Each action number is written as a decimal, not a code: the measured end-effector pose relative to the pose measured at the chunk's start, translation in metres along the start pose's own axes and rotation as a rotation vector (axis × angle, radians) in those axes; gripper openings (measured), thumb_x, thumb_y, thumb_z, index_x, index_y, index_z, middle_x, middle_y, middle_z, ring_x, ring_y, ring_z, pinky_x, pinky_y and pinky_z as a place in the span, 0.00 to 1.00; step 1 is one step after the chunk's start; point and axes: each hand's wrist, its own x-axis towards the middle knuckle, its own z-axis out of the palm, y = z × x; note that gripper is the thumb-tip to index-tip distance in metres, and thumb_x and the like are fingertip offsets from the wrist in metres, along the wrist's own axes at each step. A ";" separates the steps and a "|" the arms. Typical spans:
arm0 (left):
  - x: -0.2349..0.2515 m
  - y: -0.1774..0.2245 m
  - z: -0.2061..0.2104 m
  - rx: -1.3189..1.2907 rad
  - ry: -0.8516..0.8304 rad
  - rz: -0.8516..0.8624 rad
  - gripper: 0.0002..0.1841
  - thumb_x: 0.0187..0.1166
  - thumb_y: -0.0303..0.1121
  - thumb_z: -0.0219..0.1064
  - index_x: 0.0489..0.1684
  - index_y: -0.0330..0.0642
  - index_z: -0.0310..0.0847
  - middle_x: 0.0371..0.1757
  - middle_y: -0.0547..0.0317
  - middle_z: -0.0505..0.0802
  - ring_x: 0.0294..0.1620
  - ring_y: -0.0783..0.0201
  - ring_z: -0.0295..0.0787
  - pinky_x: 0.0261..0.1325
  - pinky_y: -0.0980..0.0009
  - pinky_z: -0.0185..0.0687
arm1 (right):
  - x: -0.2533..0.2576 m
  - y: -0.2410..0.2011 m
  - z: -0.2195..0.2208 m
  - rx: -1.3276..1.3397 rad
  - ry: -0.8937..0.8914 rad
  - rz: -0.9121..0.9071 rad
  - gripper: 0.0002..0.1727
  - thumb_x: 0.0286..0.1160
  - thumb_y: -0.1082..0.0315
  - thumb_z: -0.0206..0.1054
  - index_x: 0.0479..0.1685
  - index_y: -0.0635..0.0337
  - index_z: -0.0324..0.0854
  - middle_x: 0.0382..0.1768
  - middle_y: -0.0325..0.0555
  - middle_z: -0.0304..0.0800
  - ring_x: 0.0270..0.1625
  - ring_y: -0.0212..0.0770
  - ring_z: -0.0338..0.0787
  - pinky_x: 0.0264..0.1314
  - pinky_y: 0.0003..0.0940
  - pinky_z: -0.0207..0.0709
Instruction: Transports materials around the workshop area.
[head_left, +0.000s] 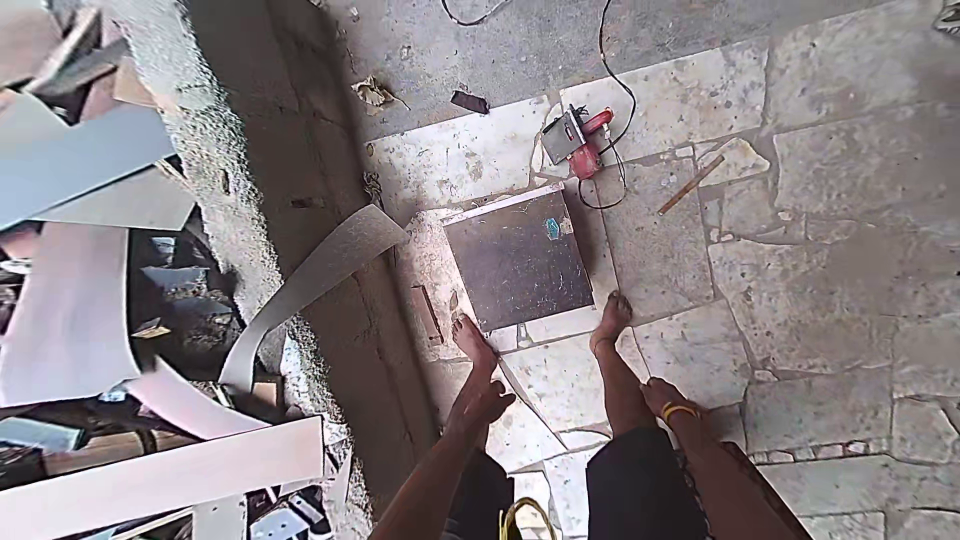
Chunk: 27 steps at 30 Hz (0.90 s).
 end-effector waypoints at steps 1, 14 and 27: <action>-0.041 -0.001 -0.016 0.173 -0.313 0.054 0.25 0.89 0.41 0.58 0.79 0.34 0.74 0.76 0.36 0.84 0.83 0.44 0.75 0.88 0.47 0.62 | -0.003 0.018 0.011 0.028 0.002 -0.010 0.28 0.91 0.50 0.51 0.59 0.65 0.87 0.63 0.64 0.90 0.70 0.60 0.87 0.72 0.64 0.76; -0.234 0.129 -0.057 -0.032 -0.096 0.390 0.24 0.87 0.51 0.60 0.67 0.43 0.85 0.55 0.46 0.95 0.55 0.50 0.94 0.65 0.47 0.86 | -0.136 0.085 -0.076 0.589 0.257 -0.448 0.20 0.89 0.58 0.58 0.64 0.61 0.86 0.57 0.57 0.93 0.61 0.53 0.92 0.71 0.55 0.81; -0.341 0.085 -0.010 0.224 -0.257 0.541 0.26 0.83 0.48 0.66 0.72 0.41 0.81 0.65 0.40 0.91 0.70 0.42 0.87 0.74 0.37 0.77 | -0.147 0.240 0.068 0.560 0.293 -0.188 0.19 0.84 0.55 0.65 0.56 0.63 0.90 0.53 0.60 0.94 0.57 0.57 0.93 0.65 0.60 0.81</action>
